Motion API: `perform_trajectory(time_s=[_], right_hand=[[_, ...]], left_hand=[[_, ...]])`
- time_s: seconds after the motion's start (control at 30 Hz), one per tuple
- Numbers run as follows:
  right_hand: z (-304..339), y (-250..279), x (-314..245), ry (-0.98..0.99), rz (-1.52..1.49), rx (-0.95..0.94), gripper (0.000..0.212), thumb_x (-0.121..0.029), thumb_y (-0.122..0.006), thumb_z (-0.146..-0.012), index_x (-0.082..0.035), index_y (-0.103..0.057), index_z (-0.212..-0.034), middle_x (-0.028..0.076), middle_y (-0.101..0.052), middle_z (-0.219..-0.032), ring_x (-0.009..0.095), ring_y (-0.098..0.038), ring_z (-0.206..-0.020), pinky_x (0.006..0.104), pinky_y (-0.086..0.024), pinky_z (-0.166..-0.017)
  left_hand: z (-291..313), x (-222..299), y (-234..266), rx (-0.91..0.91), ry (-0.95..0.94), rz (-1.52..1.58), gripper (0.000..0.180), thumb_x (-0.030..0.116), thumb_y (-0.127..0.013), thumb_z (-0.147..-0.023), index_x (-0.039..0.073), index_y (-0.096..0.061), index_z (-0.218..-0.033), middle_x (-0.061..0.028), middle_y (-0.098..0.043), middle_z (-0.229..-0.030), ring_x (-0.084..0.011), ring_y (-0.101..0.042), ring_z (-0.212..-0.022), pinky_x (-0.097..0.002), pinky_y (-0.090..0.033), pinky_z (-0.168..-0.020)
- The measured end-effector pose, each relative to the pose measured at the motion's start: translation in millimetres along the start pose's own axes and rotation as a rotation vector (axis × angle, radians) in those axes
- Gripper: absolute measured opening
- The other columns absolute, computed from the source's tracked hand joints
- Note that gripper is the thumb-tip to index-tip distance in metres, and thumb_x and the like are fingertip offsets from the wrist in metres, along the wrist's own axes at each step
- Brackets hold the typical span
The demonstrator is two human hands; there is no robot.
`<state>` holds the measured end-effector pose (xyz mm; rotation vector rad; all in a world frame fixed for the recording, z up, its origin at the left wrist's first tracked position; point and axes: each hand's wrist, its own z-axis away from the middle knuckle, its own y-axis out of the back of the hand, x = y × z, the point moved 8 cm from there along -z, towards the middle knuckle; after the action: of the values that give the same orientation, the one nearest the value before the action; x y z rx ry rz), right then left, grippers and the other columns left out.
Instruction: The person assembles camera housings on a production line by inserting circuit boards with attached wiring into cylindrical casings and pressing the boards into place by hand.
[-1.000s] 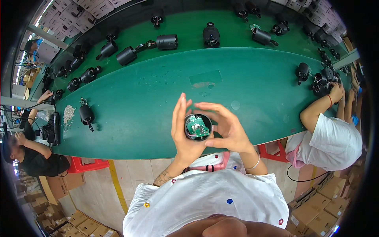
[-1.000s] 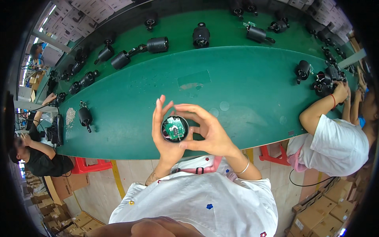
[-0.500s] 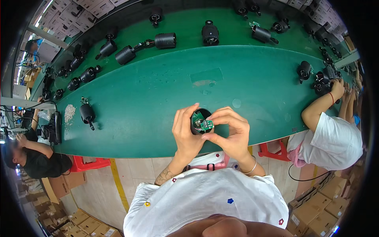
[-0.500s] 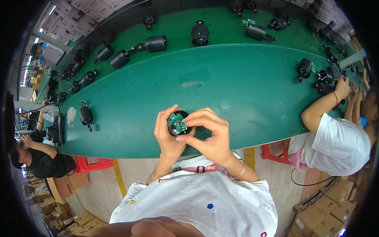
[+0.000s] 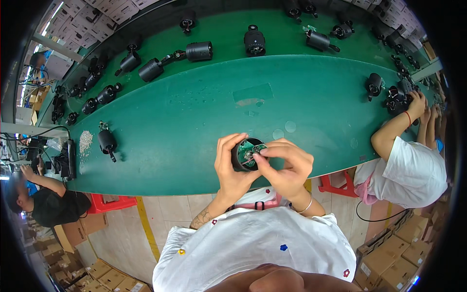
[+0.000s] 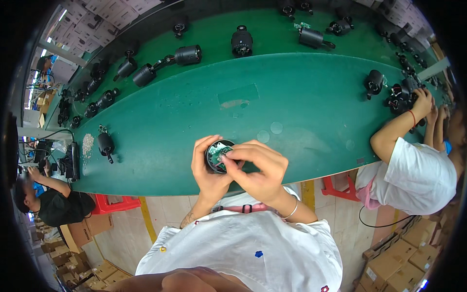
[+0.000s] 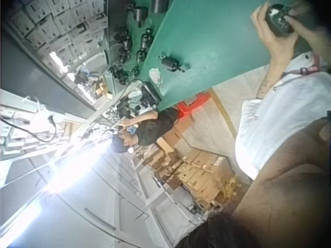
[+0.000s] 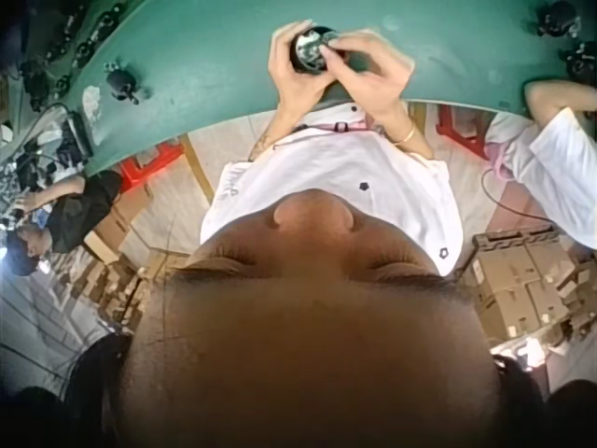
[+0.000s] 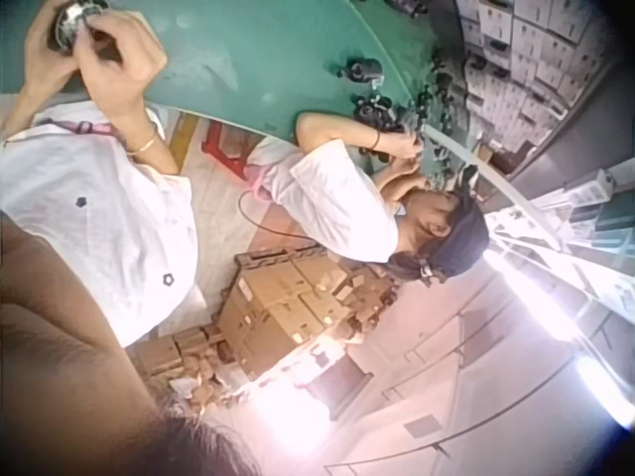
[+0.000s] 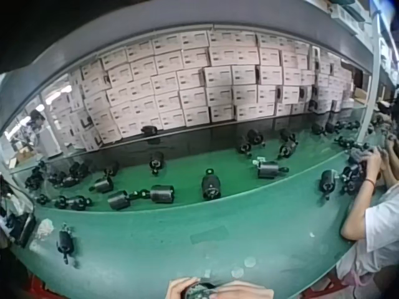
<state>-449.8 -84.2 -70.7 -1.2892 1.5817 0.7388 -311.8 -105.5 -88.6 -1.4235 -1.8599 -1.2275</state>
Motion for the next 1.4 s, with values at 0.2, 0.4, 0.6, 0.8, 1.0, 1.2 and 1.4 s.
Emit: perform_trajectory(time_s=[0.2, 0.4, 0.6, 0.8, 1.0, 1.2, 1.4], right_hand=[[-11, -13, -25, 0.254, 0.137, -0.096, 0.019, 0.007, -0.076, -0.061, -0.003, -0.071, -0.076, 0.008, -0.065, -0.092, 0.019, -0.060, -0.087, 0.0255, -0.048, -0.066], [-16, -24, -5, -0.023, -0.084, -0.197, 0.016, 0.002, -0.078, -0.059, -0.006, -0.071, -0.070, 0.006, -0.058, -0.097, 0.026, -0.053, -0.104, 0.0384, -0.047, -0.090], [-16, -31, 6, -0.132, -0.057, -0.274, 0.015, -0.001, -0.078, -0.058, -0.008, -0.072, -0.070, 0.005, -0.056, -0.096, 0.027, -0.051, -0.109, 0.0398, -0.045, -0.091], [-16, -32, -7, -0.044, 0.074, -0.299, 0.013, -0.002, -0.078, -0.060, -0.008, -0.071, -0.069, 0.003, -0.056, -0.094, 0.027, -0.050, -0.111, 0.0405, -0.044, -0.092], [-17, -27, -27, 0.069, 0.308, -0.251, 0.012, -0.003, -0.077, -0.061, -0.008, -0.072, -0.070, 0.002, -0.056, -0.094, 0.028, -0.049, -0.112, 0.0412, -0.044, -0.091], [-17, -29, -20, 0.059, 0.233, -0.305, 0.010, -0.003, -0.077, -0.062, -0.008, -0.071, -0.069, 0.004, -0.058, -0.097, 0.029, -0.048, -0.116, 0.0426, -0.043, -0.093], [-11, -26, -6, -0.025, 0.162, -0.283, 0.013, -0.003, -0.076, -0.066, -0.008, -0.067, -0.074, 0.008, -0.054, -0.116, 0.030, -0.048, -0.118, 0.0427, -0.042, -0.097]], left_hand=[[5, -4, 7, 0.093, 0.000, 0.118, 0.064, 0.004, -0.081, -0.060, 0.008, -0.049, -0.116, -0.0100, -0.052, -0.106, -0.0230, -0.054, -0.094, -0.0381, -0.048, -0.087], [4, -8, 8, 0.164, -0.062, 0.284, 0.059, 0.003, -0.080, -0.061, 0.009, -0.049, -0.110, -0.0083, -0.050, -0.106, -0.0241, -0.049, -0.098, -0.0431, -0.047, -0.091], [3, -5, 8, 0.173, -0.127, 0.264, 0.045, 0.002, -0.070, -0.070, 0.010, -0.047, -0.108, -0.0090, -0.045, -0.107, -0.0234, -0.047, -0.102, -0.0441, -0.048, -0.093], [7, -10, 4, 0.193, -0.179, 0.329, 0.047, 0.003, -0.074, -0.069, 0.012, -0.049, -0.107, -0.0086, -0.048, -0.108, -0.0250, -0.048, -0.100, -0.0467, -0.049, -0.091], [10, -13, 0, 0.162, -0.241, 0.324, 0.046, 0.004, -0.073, -0.070, 0.013, -0.049, -0.108, -0.0091, -0.048, -0.109, -0.0250, -0.048, -0.099, -0.0460, -0.050, -0.090], [4, -3, 1, 0.150, -0.175, 0.295, 0.047, 0.005, -0.075, -0.069, 0.014, -0.050, -0.108, -0.0092, -0.049, -0.108, -0.0256, -0.048, -0.098, -0.0480, -0.051, -0.089], [4, -1, 7, 0.219, -0.211, 0.130, 0.046, 0.006, -0.073, -0.071, 0.014, -0.049, -0.110, -0.0079, -0.048, -0.108, -0.0245, -0.048, -0.098, -0.0475, -0.049, -0.091]])
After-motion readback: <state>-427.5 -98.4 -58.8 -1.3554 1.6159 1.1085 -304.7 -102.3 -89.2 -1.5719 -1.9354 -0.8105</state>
